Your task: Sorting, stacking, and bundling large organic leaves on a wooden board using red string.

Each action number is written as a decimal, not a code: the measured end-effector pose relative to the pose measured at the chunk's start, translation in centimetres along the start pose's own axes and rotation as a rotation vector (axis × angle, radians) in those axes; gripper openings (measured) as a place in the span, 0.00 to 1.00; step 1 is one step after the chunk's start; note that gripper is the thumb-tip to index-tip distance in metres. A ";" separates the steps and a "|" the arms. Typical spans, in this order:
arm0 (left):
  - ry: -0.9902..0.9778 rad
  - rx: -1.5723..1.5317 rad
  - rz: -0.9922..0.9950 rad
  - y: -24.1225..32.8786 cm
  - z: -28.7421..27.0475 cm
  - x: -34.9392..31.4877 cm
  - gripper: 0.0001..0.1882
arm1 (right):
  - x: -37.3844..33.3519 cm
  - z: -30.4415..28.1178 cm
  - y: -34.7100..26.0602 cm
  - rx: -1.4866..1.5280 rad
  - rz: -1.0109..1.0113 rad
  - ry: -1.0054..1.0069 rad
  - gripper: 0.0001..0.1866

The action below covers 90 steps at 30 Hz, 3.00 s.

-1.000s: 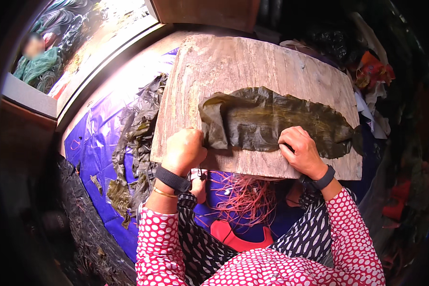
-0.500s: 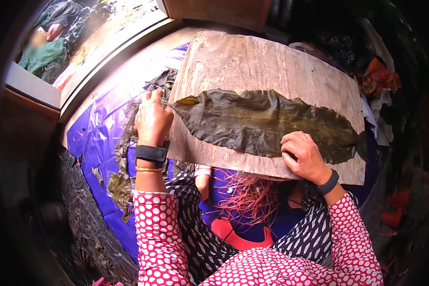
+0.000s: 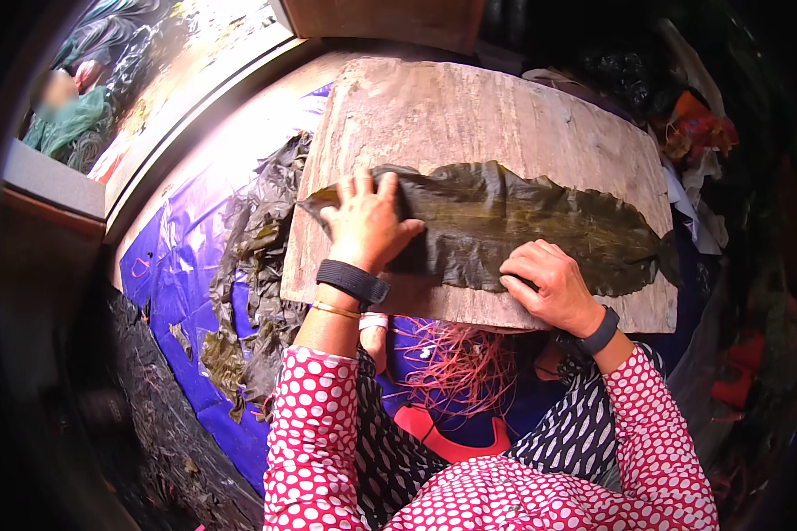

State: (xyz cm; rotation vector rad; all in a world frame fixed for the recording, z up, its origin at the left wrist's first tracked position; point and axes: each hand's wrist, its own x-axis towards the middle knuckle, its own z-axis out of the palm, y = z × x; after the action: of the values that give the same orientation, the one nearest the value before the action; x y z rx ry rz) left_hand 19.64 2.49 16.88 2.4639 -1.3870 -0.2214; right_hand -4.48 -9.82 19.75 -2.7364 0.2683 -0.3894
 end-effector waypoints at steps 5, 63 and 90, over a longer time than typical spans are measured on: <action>0.004 0.075 -0.196 0.7 -0.7 0.6 0.42 | 0.7 -1.0 1.3 -0.107 0.069 0.099 0.15; 0.410 -0.094 -0.118 1.7 0.6 4.8 0.11 | 0.8 -0.5 2.9 -0.135 0.120 0.053 0.20; 0.259 -0.183 0.015 1.1 2.6 6.8 0.07 | -1.7 -1.1 3.2 -0.121 0.113 0.024 0.16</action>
State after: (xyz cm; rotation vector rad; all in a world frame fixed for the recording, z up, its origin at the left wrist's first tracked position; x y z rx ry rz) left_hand 21.58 -4.37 14.96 2.2407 -1.2182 -0.0228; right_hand -6.84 -12.73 19.11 -2.8190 0.4655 -0.3866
